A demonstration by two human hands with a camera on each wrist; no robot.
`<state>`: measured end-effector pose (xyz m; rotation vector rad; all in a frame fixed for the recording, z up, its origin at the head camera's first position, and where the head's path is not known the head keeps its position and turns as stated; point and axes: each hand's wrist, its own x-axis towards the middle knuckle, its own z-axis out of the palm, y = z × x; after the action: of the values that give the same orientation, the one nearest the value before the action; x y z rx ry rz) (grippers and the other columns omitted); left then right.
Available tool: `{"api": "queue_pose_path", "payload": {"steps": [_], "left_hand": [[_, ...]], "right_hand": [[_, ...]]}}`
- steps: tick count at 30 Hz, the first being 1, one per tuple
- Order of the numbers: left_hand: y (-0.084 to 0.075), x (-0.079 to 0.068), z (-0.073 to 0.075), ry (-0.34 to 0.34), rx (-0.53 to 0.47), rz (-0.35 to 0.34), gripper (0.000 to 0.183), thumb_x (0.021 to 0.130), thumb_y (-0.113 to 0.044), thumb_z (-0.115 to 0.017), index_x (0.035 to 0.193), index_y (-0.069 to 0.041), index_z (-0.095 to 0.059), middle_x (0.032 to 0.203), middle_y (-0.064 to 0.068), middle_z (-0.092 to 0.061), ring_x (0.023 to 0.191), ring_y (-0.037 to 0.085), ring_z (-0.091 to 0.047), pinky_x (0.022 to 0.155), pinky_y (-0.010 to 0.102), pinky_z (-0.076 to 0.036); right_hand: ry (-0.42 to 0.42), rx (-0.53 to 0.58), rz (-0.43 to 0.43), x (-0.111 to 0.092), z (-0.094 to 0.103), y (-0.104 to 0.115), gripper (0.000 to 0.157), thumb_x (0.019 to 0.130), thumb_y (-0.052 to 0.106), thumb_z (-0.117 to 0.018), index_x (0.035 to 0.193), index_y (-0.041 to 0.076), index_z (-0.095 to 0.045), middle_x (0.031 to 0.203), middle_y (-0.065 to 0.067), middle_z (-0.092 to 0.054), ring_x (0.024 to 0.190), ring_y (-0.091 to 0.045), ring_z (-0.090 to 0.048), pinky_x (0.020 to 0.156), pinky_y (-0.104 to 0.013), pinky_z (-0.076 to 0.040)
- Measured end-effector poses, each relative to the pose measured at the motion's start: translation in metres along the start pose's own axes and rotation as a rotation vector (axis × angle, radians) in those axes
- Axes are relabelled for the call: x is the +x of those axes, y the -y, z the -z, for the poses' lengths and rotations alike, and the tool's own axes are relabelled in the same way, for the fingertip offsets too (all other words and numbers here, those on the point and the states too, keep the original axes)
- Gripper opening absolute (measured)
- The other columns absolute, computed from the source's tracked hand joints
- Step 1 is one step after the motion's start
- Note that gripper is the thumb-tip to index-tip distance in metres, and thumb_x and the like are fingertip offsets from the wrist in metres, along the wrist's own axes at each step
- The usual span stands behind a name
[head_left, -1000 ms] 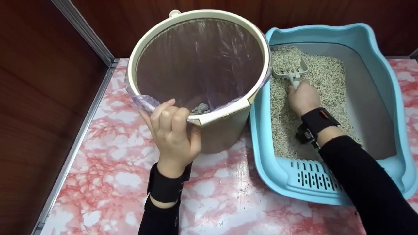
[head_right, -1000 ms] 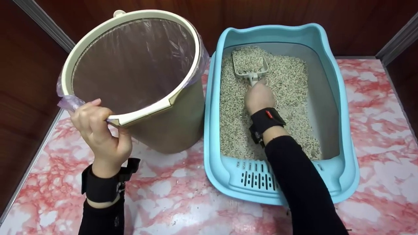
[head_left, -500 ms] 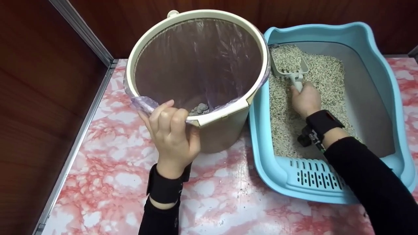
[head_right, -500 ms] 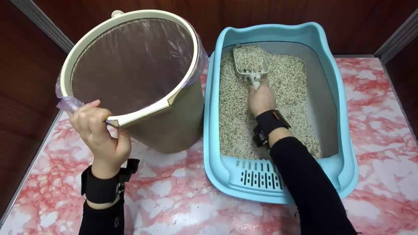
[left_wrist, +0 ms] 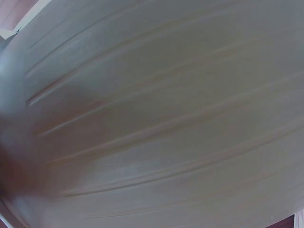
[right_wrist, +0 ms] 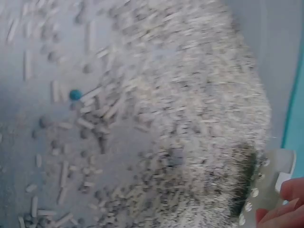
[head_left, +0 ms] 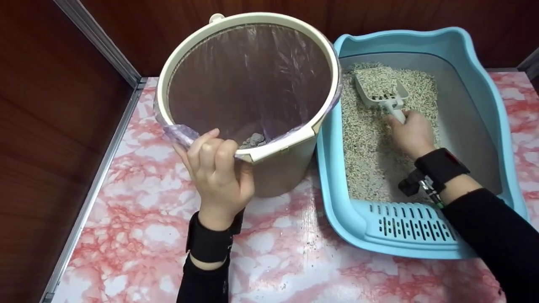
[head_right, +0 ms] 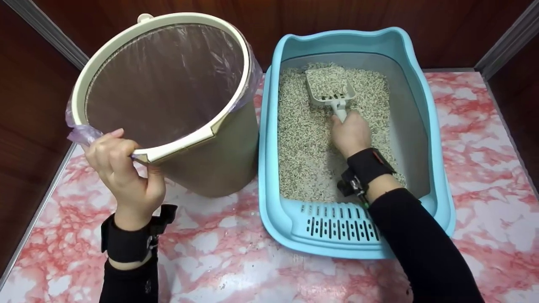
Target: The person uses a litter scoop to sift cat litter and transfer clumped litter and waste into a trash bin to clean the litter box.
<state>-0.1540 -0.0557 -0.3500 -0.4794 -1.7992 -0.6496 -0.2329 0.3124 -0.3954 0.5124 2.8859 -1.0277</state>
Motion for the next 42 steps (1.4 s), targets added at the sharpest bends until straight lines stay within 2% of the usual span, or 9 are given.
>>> {"api": "queue_pose_path", "payload": {"steps": [6,9,13,20,23,28,35,39,42], "left_hand": [[0.0,0.001,0.001,-0.014,-0.001,-0.003,0.029,0.097,-0.031,-0.044,0.091,-0.005,-0.053,0.084,0.012,-0.05,0.105,0.031,-0.055,0.112,0.06,-0.023],[0.0,0.001,0.002,-0.01,-0.005,0.006,0.027,0.096,-0.03,-0.046,0.092,-0.005,-0.053,0.085,0.012,-0.051,0.106,0.031,-0.054,0.113,0.063,-0.02],[0.001,0.001,0.003,-0.006,-0.008,0.014,0.022,0.092,-0.027,-0.049,0.092,-0.005,-0.053,0.085,0.012,-0.05,0.107,0.03,-0.054,0.114,0.065,-0.017],[0.0,0.0,0.003,-0.012,0.009,0.028,0.014,0.084,-0.019,-0.055,0.091,-0.006,-0.054,0.084,0.011,-0.052,0.107,0.029,-0.054,0.117,0.06,-0.015],[-0.001,0.0,0.003,-0.007,0.009,0.032,0.015,0.079,-0.014,-0.056,0.091,-0.007,-0.053,0.084,0.011,-0.052,0.108,0.029,-0.054,0.119,0.059,-0.012],[0.0,0.0,0.003,-0.009,0.007,0.025,0.015,0.079,-0.014,-0.055,0.091,-0.006,-0.053,0.084,0.011,-0.051,0.107,0.029,-0.054,0.118,0.059,-0.013],[-0.001,0.0,0.003,0.002,0.013,0.033,0.015,0.08,-0.016,-0.056,0.092,-0.007,-0.053,0.085,0.011,-0.052,0.109,0.029,-0.054,0.121,0.057,-0.01],[-0.001,0.0,0.003,-0.002,0.003,0.03,0.015,0.079,-0.015,-0.057,0.092,-0.007,-0.054,0.085,0.011,-0.051,0.108,0.029,-0.054,0.116,0.063,-0.015],[-0.001,0.0,0.003,-0.001,0.006,0.033,0.016,0.078,-0.014,-0.057,0.091,-0.007,-0.054,0.085,0.011,-0.052,0.109,0.03,-0.054,0.117,0.061,-0.014]], "right_hand": [[0.013,0.035,-0.073,-0.007,0.015,-0.004,0.056,0.101,0.037,-0.049,0.129,-0.011,-0.05,0.097,-0.012,-0.055,0.063,-0.009,-0.049,0.052,-0.024,-0.044],[-0.028,0.051,-0.084,-0.012,0.019,-0.005,0.06,0.1,0.04,-0.05,0.133,-0.01,-0.049,0.114,-0.022,-0.055,0.075,-0.015,-0.05,0.064,-0.026,-0.043],[-0.115,0.104,-0.093,-0.015,0.017,-0.004,0.057,0.097,0.036,-0.056,0.133,-0.008,-0.053,0.124,-0.023,-0.054,0.09,-0.02,-0.047,0.078,-0.029,-0.037],[-0.241,0.124,-0.099,-0.018,0.013,-0.003,0.045,0.094,0.027,-0.061,0.13,-0.001,-0.057,0.115,-0.013,-0.059,0.086,-0.015,-0.047,0.078,-0.027,-0.036],[-0.268,0.113,-0.1,-0.019,0.014,-0.003,0.044,0.093,0.025,-0.062,0.13,0.001,-0.057,0.11,-0.011,-0.059,0.084,-0.015,-0.048,0.076,-0.028,-0.037],[-0.284,0.088,-0.085,-0.019,0.013,-0.004,0.044,0.093,0.024,-0.062,0.129,0.001,-0.058,0.11,-0.015,-0.061,0.084,-0.017,-0.048,0.075,-0.028,-0.036],[-0.245,0.126,-0.079,-0.019,0.014,-0.004,0.045,0.095,0.03,-0.06,0.128,0.0,-0.061,0.109,-0.011,-0.061,0.077,-0.008,-0.048,0.072,-0.023,-0.039],[-0.197,0.16,-0.037,-0.018,0.017,-0.005,0.047,0.097,0.035,-0.057,0.124,-0.003,-0.064,0.088,0.004,-0.06,0.06,0.0,-0.045,0.058,-0.018,-0.04],[-0.158,0.167,0.013,-0.018,0.018,-0.006,0.045,0.098,0.038,-0.054,0.113,-0.004,-0.065,0.065,0.016,-0.048,0.049,0.0,-0.04,0.047,-0.02,-0.037]]}}
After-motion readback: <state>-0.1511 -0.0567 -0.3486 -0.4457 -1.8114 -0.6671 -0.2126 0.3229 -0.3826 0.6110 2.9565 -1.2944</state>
